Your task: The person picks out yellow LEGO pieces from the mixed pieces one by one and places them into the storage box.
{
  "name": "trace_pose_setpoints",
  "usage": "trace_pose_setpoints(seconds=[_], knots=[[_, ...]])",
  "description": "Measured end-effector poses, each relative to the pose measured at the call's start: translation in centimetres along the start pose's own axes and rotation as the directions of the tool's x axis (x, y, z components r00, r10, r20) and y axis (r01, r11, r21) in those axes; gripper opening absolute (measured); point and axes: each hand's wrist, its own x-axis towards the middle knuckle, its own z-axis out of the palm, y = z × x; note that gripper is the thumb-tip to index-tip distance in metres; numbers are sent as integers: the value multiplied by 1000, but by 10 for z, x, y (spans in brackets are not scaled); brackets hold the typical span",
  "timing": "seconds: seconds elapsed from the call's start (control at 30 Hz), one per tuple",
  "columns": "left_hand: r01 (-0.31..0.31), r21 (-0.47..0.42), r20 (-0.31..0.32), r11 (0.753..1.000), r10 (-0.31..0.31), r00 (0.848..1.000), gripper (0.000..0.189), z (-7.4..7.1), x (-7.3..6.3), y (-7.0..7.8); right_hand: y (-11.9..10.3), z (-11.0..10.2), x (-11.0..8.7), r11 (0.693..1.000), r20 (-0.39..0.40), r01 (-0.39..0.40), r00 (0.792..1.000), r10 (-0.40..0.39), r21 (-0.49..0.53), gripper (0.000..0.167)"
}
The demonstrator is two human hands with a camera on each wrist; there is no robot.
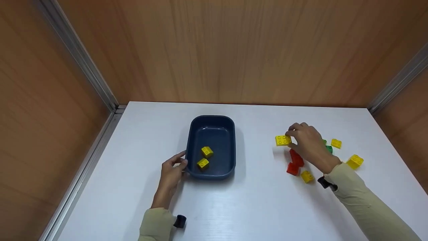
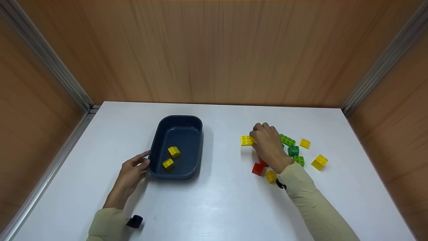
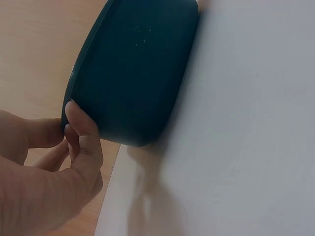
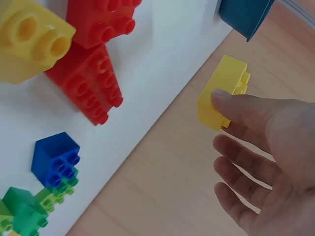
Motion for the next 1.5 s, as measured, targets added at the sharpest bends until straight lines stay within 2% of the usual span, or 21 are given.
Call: trace_pose_setpoints(seconds=[0.5,0.7,0.93,1.2,1.5], knots=[[-21,10,-4,1000,21,1000,40,-2,-1,-3,-33,2,19,997,7,79,997,-79,-7,38],[-9,6,-17,1000,9,1000,39,-1,0,-4,-47,2,26,992,-13,123,992,-123,-21,33],[-9,-7,-1,1000,9,1000,41,-2,-1,-3,-63,3,32,984,-37,176,984,-176,-8,33],[-15,-15,-5,1000,14,1000,40,-2,-1,-4,-80,5,38,983,-19,176,984,-177,-41,33],[-1,-28,-6,1000,1,1000,40,-1,-1,-2,-97,7,44,972,-36,228,973,-230,-59,32]])
